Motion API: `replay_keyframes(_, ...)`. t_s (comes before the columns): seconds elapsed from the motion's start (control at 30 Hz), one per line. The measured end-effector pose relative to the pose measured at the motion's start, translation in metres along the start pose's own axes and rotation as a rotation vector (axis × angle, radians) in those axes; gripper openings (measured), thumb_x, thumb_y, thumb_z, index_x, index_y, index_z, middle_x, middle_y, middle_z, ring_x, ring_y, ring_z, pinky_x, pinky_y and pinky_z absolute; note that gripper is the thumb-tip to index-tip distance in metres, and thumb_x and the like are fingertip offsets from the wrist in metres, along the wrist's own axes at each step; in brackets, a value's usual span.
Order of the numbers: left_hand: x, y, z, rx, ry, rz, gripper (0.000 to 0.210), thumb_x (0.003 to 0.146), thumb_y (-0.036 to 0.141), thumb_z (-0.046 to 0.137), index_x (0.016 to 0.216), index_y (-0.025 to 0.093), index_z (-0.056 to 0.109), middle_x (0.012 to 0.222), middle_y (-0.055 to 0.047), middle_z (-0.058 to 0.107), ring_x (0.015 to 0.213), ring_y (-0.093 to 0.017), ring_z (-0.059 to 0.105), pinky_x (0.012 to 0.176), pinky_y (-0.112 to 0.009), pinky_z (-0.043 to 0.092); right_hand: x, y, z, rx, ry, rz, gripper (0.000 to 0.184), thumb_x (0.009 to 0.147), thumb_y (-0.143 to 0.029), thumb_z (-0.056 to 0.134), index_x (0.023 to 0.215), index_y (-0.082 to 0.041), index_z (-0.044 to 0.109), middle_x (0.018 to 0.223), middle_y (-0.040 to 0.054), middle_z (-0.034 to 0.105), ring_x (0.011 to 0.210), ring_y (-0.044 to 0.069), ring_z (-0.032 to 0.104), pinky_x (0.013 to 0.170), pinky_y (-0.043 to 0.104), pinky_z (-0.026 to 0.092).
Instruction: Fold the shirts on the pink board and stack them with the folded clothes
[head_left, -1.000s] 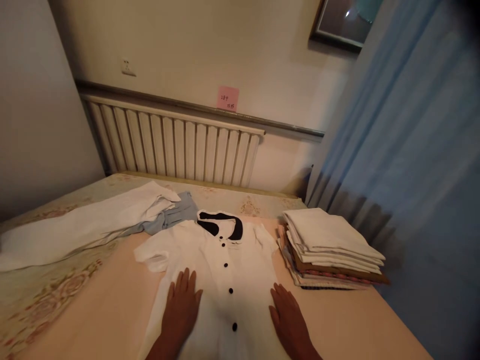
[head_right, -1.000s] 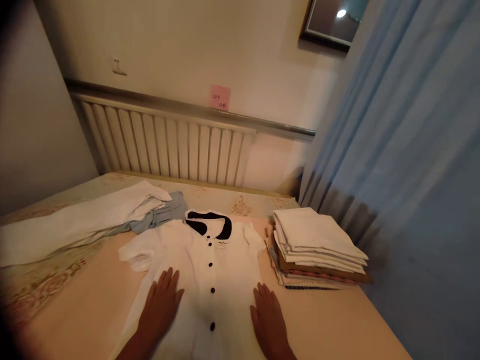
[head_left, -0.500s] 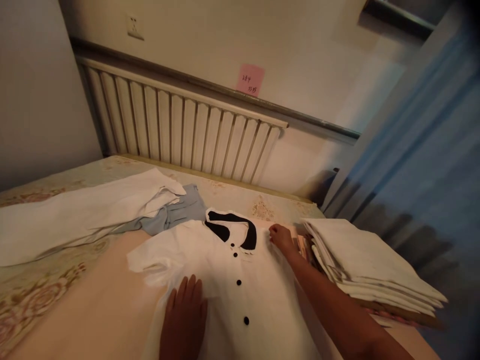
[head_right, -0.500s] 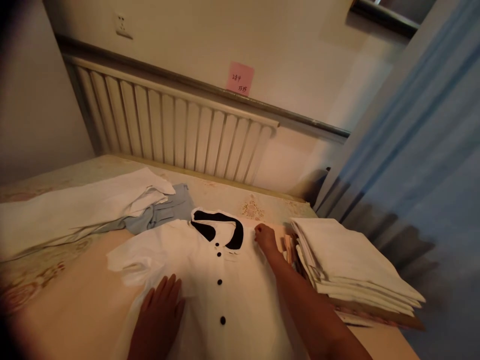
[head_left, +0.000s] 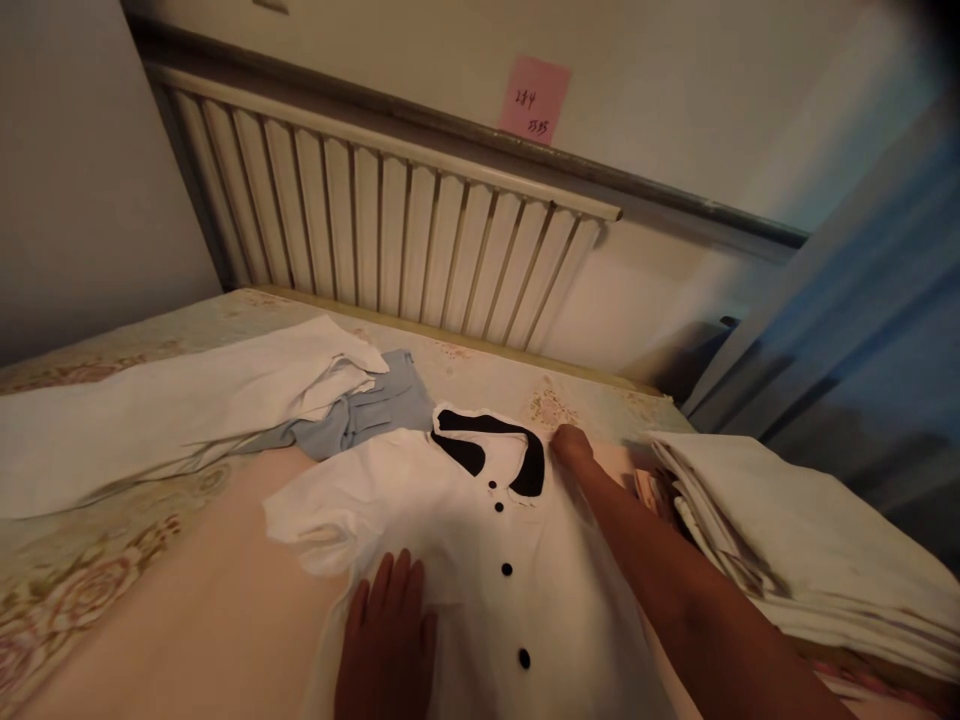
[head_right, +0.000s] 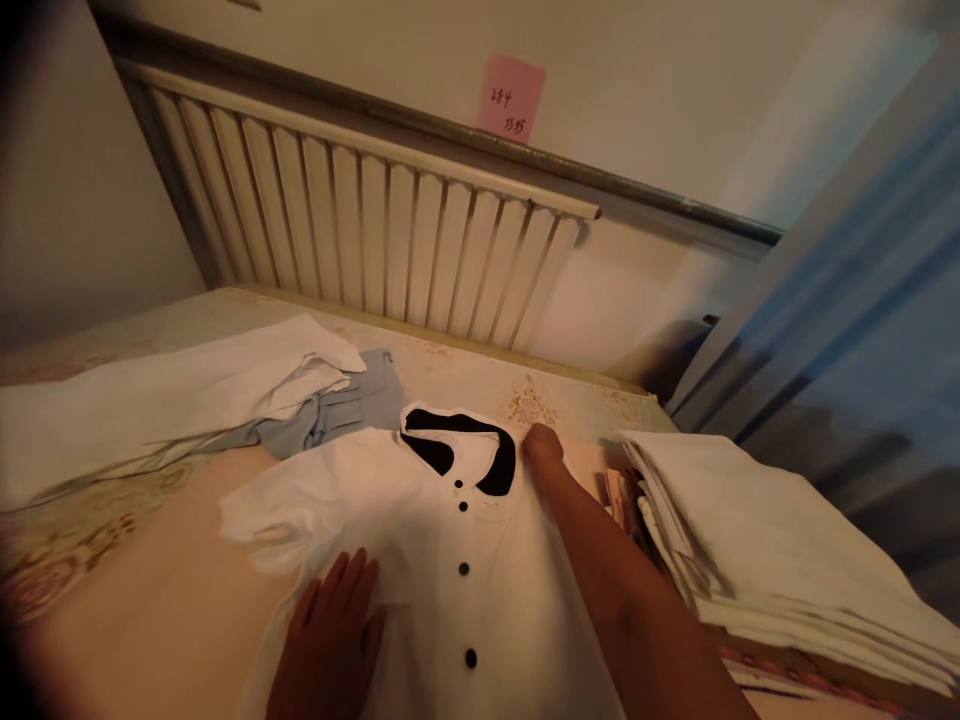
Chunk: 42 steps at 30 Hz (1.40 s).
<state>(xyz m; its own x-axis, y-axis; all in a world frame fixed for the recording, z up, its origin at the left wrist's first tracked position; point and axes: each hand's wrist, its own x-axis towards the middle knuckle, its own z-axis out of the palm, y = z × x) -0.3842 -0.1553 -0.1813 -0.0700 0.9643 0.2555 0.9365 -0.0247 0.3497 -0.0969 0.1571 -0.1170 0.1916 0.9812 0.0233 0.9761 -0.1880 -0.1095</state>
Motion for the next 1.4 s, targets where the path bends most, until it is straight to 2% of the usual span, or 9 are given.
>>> replay_keyframes(0.13, 0.000, 0.001, 0.002, 0.016, 0.009, 0.002, 0.050, 0.085, 0.032, 0.039, 0.130, 0.020, 0.057, 0.144, -0.007, 0.047, 0.137, -0.029, 0.035, 0.113, -0.052, 0.024, -0.006, 0.001, 0.001, 0.039, 0.021, 0.061, 0.031, 0.092, -0.035, 0.056, 0.117, -0.016, 0.057, 0.116, 0.0080, 0.060, 0.100, 0.020, 0.061, 0.085, 0.040, 0.052)
replay_keyframes(0.27, -0.001, 0.001, 0.004, 0.007, 0.035, -0.009, 0.049, 0.085, 0.028, 0.038, 0.130, 0.020, 0.056, 0.144, -0.008, 0.047, 0.138, -0.028, 0.034, 0.114, -0.053, 0.022, -0.023, -0.005, -0.001, 0.071, 0.085, 0.050, 0.022, 0.093, -0.016, 0.045, 0.105, -0.011, 0.063, 0.104, 0.0158, 0.066, 0.101, 0.023, 0.062, 0.083, 0.032, 0.048)
replay_keyframes(0.47, 0.000, -0.002, 0.001, 0.028, 0.047, -0.026, 0.049, 0.083, 0.027, 0.042, 0.129, 0.018, 0.057, 0.143, -0.010, 0.048, 0.136, -0.031, 0.036, 0.111, -0.052, 0.027, -0.041, -0.021, -0.028, 0.135, 0.190, 0.058, 0.030, 0.085, -0.006, 0.041, 0.104, -0.005, 0.063, 0.101, 0.0222, 0.066, 0.100, 0.025, 0.064, 0.079, 0.030, 0.046)
replay_keyframes(0.57, 0.001, 0.001, -0.006, 0.052, 0.008, -0.029, 0.049, 0.082, 0.025, 0.044, 0.129, 0.017, 0.058, 0.143, -0.010, 0.049, 0.136, -0.031, 0.037, 0.110, -0.052, 0.029, -0.047, -0.051, -0.048, 0.191, 0.267, -0.020, 0.034, 0.087, -0.009, 0.035, 0.111, -0.007, 0.060, 0.108, 0.0208, 0.065, 0.101, 0.024, 0.063, 0.079, 0.029, 0.046)
replay_keyframes(0.7, 0.000, 0.006, -0.016, 0.074, -0.035, -0.034, 0.050, 0.083, 0.020, 0.043, 0.131, 0.017, 0.055, 0.145, -0.009, 0.046, 0.137, -0.029, 0.035, 0.112, -0.051, 0.027, -0.057, -0.123, -0.059, 0.295, 0.194, -0.311, 0.032, 0.089, -0.017, 0.037, 0.110, -0.018, 0.061, 0.095, 0.0052, 0.070, 0.075, 0.013, 0.066, 0.066, 0.021, 0.049)
replay_keyframes(0.8, 0.001, 0.008, -0.025, 0.062, -0.087, -0.047, 0.050, 0.084, 0.019, 0.042, 0.132, 0.017, 0.055, 0.145, -0.009, 0.046, 0.137, -0.029, 0.035, 0.113, -0.050, 0.027, -0.070, -0.181, -0.051, 0.323, 0.064, -0.527, 0.029, 0.087, -0.018, 0.043, 0.105, -0.022, 0.065, 0.082, -0.0015, 0.071, 0.060, 0.010, 0.064, 0.057, 0.018, 0.048)
replay_keyframes(0.93, 0.003, 0.010, -0.038, -0.003, -0.165, -0.084, 0.049, 0.086, 0.025, 0.043, 0.133, 0.017, 0.055, 0.146, -0.010, 0.044, 0.138, -0.029, 0.034, 0.114, -0.049, 0.026, -0.086, -0.226, -0.030, 0.245, -0.058, -0.728, 0.030, 0.079, -0.010, 0.050, 0.100, -0.022, 0.068, 0.090, 0.0014, 0.073, 0.077, 0.013, 0.067, 0.069, 0.019, 0.048)
replay_keyframes(1.17, 0.004, 0.011, -0.042, -0.071, -0.210, -0.105, 0.051, 0.085, 0.028, 0.046, 0.133, 0.016, 0.054, 0.148, -0.011, 0.040, 0.140, -0.034, 0.027, 0.114, -0.054, 0.026, -0.087, -0.237, -0.003, 0.067, -0.147, -0.815, 0.031, 0.070, -0.006, 0.055, 0.091, -0.022, 0.071, 0.093, 0.0036, 0.072, 0.090, 0.017, 0.063, 0.078, 0.023, 0.041)
replay_keyframes(1.4, 0.000, 0.010, -0.032, -0.071, -0.187, -0.096, 0.051, 0.086, 0.030, 0.045, 0.134, 0.016, 0.053, 0.149, -0.012, 0.038, 0.140, -0.034, 0.027, 0.114, -0.056, 0.024, -0.082, -0.242, 0.012, 0.142, -0.008, -0.713, 0.020, 0.072, -0.008, 0.052, 0.078, -0.017, 0.068, 0.075, 0.0038, 0.068, 0.074, 0.015, 0.059, 0.064, 0.022, 0.037)
